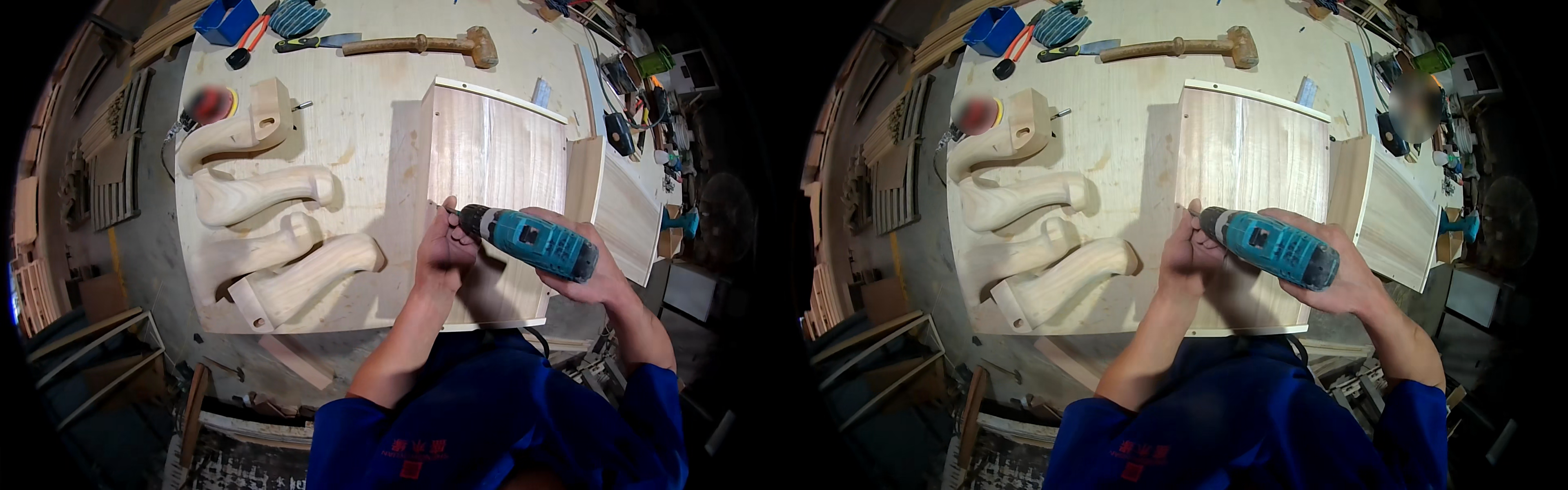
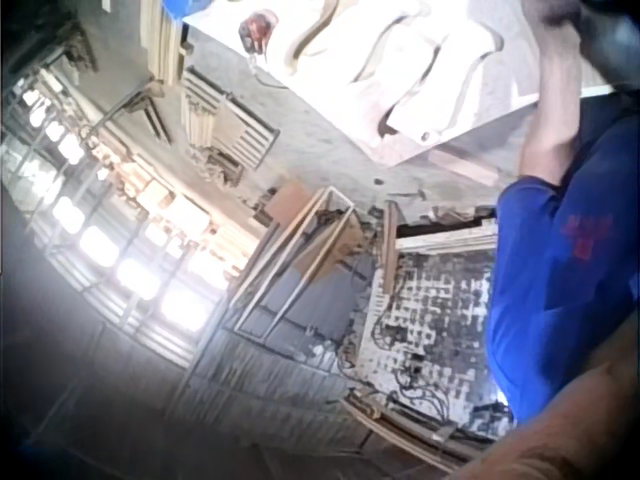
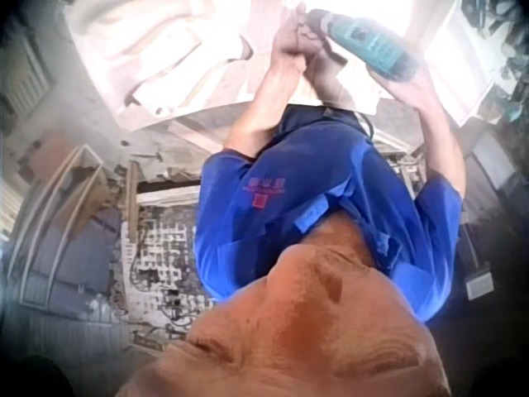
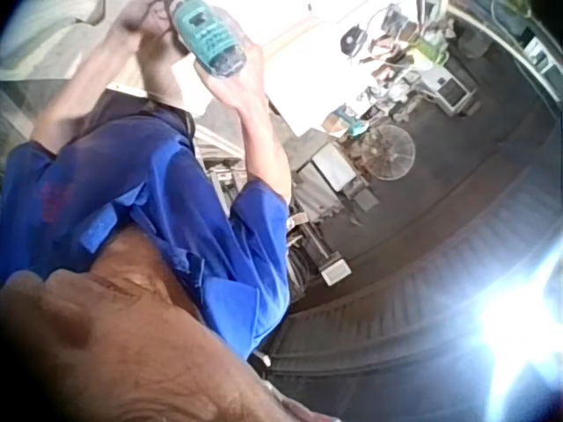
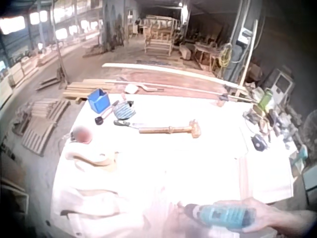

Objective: The person aligns wooden panels, selects metal hardware from a box, uses a power drill to attach the hardware to the wood, and slides the finished drawers into a large cabinet structure.

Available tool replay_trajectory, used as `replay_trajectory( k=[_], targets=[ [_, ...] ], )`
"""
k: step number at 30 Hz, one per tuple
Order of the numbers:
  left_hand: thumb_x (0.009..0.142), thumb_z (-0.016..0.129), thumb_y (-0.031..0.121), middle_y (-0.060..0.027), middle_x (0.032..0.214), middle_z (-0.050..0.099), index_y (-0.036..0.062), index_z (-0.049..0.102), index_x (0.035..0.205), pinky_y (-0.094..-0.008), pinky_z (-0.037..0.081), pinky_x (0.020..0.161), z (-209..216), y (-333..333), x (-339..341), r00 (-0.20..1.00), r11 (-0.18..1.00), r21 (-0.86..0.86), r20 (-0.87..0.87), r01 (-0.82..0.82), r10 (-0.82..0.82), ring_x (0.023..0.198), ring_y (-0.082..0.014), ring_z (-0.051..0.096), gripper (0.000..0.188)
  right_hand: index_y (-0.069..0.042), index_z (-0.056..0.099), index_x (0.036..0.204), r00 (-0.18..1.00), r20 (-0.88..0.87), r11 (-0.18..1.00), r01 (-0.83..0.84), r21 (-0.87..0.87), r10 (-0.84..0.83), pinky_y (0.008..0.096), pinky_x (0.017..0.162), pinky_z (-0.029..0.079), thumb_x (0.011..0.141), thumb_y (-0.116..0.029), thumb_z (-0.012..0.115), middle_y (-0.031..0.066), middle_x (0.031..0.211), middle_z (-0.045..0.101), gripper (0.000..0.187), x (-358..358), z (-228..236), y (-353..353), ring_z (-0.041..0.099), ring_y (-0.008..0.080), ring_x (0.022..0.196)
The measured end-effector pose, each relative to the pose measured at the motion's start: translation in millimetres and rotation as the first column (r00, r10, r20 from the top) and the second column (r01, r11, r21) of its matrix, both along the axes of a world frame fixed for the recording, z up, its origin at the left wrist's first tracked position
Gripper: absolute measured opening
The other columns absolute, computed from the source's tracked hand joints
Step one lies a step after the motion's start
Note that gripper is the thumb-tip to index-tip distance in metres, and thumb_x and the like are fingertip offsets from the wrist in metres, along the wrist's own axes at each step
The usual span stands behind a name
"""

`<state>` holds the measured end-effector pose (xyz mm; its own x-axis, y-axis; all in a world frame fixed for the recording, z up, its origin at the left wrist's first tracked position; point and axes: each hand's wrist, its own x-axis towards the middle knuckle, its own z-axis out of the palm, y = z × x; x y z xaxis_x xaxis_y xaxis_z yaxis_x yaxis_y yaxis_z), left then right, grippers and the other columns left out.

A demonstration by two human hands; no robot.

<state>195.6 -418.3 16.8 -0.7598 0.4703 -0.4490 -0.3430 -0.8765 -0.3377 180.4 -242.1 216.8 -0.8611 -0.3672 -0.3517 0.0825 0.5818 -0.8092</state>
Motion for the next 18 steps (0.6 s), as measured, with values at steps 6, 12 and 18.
replay_trajectory(
  k=[6, 12, 18],
  targets=[
    [0.111, 0.037, 0.025, 0.0050, 0.077, 0.050, 0.0133, 0.056, 0.097, -0.0225, 0.045, 0.065, 6, -2, -6, 0.999, 1.000, -0.002, -0.044, -0.028, 0.028, 0.065, -0.0085, 0.047, 0.026, 0.000, 0.055, 0.136, 0.995, 0.052, 0.994, -0.091, 0.067, 0.088, 0.0315, 0.094, 0.052, 0.066, -0.003, 0.066, 0.0157, 0.112, 0.070, 0.070, -26, 5, -14, 0.069, 0.0207, 0.100],
    [0.109, 0.041, 0.024, 0.0044, 0.073, 0.054, 0.0114, 0.058, 0.097, -0.0221, 0.046, 0.063, 10, -1, -9, 0.999, 1.000, 0.012, 0.049, -0.025, 0.025, 0.062, -0.0074, 0.049, 0.025, -0.003, 0.058, 0.133, 0.985, 0.111, 0.973, -0.149, 0.175, 0.131, 0.0315, 0.093, 0.053, 0.068, -0.001, 0.065, 0.0136, 0.107, 0.072, 0.066, -43, 17, -36, 0.070, 0.0210, 0.097],
    [0.108, 0.047, 0.024, 0.0055, 0.083, 0.057, 0.0076, 0.060, 0.111, -0.0216, 0.047, 0.066, -11, -3, 4, 0.996, 0.989, 0.138, 0.075, -0.051, 0.041, 0.070, -0.0063, 0.054, 0.022, -0.006, 0.059, 0.131, 0.974, 0.100, 0.952, -0.219, 0.214, 0.202, 0.0329, 0.091, 0.054, 0.071, 0.000, 0.065, 0.0148, 0.103, 0.073, 0.060, -56, 24, -58, 0.072, 0.0244, 0.097]
  ],
)
